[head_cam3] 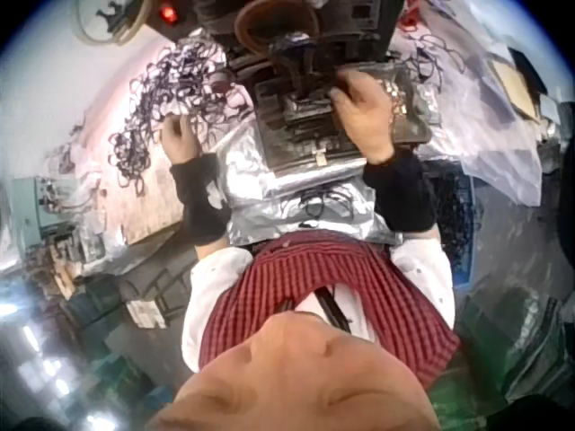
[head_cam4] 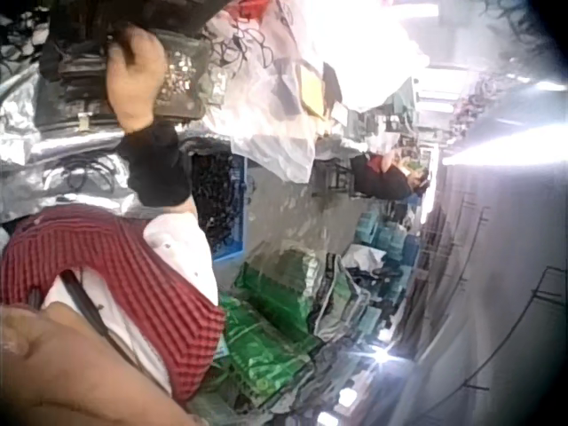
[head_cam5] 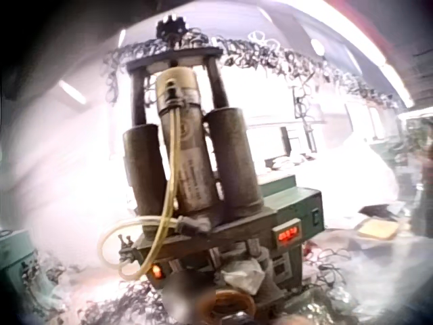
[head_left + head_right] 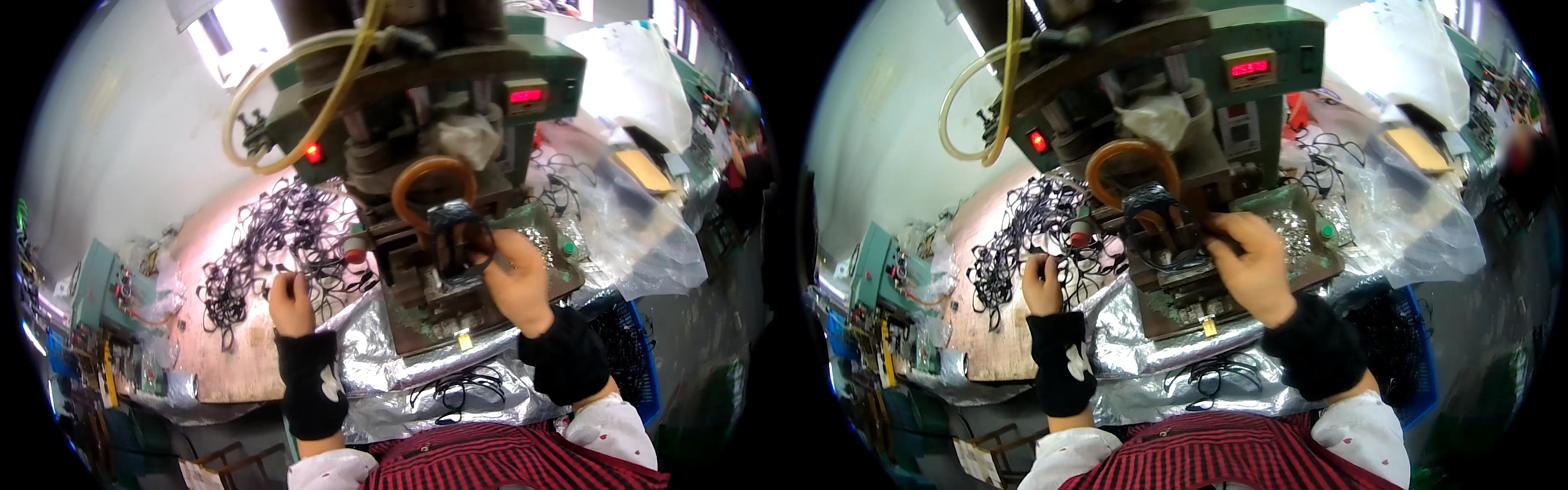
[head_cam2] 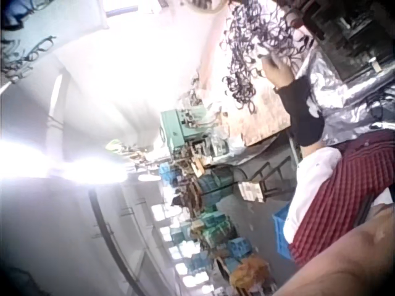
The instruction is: The person repeatedly picks up black cables and small metallic components, places them into a press machine, and removes the assembled units. The person works continuously at a bench in a factory setting, handling items one at a time.
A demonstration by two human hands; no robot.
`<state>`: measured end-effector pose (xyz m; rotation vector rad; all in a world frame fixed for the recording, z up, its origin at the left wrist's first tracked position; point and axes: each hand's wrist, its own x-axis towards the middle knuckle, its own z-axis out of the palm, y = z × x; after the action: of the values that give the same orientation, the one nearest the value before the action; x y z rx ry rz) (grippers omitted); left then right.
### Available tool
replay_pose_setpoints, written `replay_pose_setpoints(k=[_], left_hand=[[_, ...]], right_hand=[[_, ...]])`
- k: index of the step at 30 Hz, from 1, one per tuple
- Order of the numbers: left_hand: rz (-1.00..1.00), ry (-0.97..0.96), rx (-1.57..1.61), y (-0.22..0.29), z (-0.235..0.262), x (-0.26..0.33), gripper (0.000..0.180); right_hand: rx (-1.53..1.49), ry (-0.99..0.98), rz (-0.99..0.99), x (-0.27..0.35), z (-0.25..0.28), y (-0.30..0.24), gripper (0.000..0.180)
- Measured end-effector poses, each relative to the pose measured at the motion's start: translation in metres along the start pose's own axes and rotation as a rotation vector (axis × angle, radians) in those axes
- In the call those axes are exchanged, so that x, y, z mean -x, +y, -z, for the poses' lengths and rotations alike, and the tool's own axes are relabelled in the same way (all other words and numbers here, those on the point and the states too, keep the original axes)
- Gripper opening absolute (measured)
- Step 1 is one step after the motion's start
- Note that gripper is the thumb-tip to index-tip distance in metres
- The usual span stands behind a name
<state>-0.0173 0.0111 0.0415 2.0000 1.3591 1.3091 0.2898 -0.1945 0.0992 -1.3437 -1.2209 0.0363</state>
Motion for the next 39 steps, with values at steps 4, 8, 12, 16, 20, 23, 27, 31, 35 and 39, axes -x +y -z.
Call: replay_pose_setpoints(k=[4,8,12,16,20,23,27,31,35,39], left_hand=[[0.106,0.277,0.246,-0.02,0.002,0.029,0.012],[0.015,0.35,0.643,0.066,0.002,0.027,0.01],[-0.243,0.285,0.862,0.15,0.011,0.016,0.01],[0.245,0.199,1.112,0.069,0.021,-0.021,0.011],[1.166,-0.089,1.007,0.042,-0.021,-0.002,0.019],[1.015,-0.021,1.102,0.022,-0.008,-0.021,0.023],[1.061,-0.044,1.036,-0.008,-0.019,-0.043,0.024],[0.843,0.114,1.463,0.016,0.021,-0.043,0.017],[0.131,0.233,1.346,0.03,0.025,-0.039,0.006],[-0.055,0.305,0.999,0.018,0.0,-0.05,0.013]], right_hand=[[-0.427,0.031,-0.305,0.007,-0.025,-0.009,0.032],[-0.583,0.007,-0.402,0.005,-0.022,-0.009,0.044],[-0.682,-0.038,-0.491,-0.001,-0.019,-0.023,0.047],[-0.53,-0.089,-0.409,0.004,-0.018,-0.051,0.055],[-0.326,-0.24,-0.32,0.011,0.004,-0.054,0.063],[-0.089,-0.033,-0.193,0.011,0.019,-0.029,0.048],[-0.052,0.046,-0.46,0.035,0.06,0.008,0.031],[0.369,0.014,-0.401,0.074,0.094,0.031,0.029],[0.723,-0.077,-0.164,0.061,0.073,0.027,0.035],[0.822,-0.024,-0.093,0.038,0.044,0.064,0.024]])
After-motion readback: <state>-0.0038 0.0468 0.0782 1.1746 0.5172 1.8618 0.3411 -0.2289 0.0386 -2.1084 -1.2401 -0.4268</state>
